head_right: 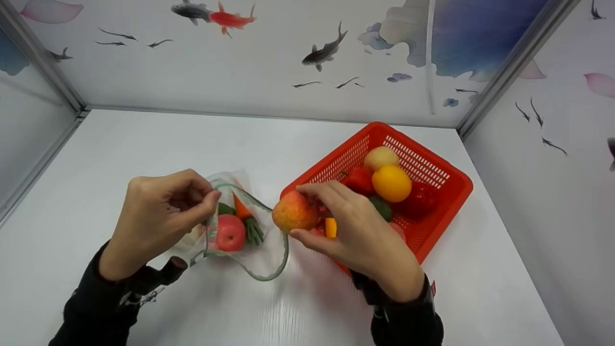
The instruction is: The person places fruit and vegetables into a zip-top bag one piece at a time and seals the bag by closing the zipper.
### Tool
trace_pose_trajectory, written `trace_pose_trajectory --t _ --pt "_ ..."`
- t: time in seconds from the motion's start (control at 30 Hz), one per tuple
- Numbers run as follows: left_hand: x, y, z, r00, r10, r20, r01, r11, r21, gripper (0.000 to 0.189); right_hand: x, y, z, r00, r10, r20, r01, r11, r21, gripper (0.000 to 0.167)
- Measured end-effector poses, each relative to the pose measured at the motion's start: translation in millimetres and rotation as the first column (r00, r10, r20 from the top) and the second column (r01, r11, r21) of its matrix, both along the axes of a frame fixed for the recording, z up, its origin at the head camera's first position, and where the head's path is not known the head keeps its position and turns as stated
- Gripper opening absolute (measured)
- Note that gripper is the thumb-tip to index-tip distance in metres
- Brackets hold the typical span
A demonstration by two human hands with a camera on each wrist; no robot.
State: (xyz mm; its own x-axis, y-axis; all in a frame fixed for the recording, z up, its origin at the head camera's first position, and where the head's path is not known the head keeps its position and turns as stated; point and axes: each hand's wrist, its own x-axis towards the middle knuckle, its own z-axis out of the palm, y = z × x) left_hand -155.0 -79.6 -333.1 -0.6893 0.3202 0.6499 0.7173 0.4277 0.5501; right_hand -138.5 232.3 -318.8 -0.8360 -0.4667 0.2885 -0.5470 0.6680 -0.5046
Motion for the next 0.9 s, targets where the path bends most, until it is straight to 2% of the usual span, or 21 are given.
trace_pose_trajectory --t 0.13,0.3,0.43,0.63,0.7,0.83,0.9 --pt "-0.5 1.2 -0.2 1.000 -0.011 0.003 0.011 1.000 0.004 0.009 14.3 -11 0.2 0.992 0.046 -0.115 -0.047 0.999 -0.011 0.063" --pt "-0.4 2.3 -0.1 1.000 -0.021 -0.005 0.021 1.000 0.008 0.007 22.8 -38 -9.0 0.976 0.107 -0.187 -0.093 0.992 0.085 0.070" --pt "-0.2 2.3 -1.3 1.000 -0.020 -0.011 0.020 1.000 0.010 0.005 24.5 -66 -23.5 0.962 0.101 -0.255 -0.050 0.979 0.198 0.072" --pt "-0.1 3.3 -0.8 1.000 -0.016 -0.026 0.016 1.000 0.019 0.006 23.6 -96 -42.8 0.914 0.102 -0.393 0.027 0.951 0.309 0.075" --pt "-0.2 3.1 -1.5 1.000 -0.012 -0.029 0.013 1.000 0.019 0.006 18.3 -102 -46.4 0.916 0.102 -0.387 0.029 0.948 0.318 0.074" --pt "0.1 2.0 -2.2 1.000 0.000 -0.030 0.001 1.000 0.020 0.009 4.5 -107 -51.2 0.952 0.097 -0.292 -0.024 0.970 0.243 0.071" --pt "0.3 1.9 -2.8 0.999 -0.004 -0.034 0.005 1.000 0.021 0.011 -2.4 -110 -54.0 0.960 0.099 -0.262 -0.044 0.978 0.206 0.065"
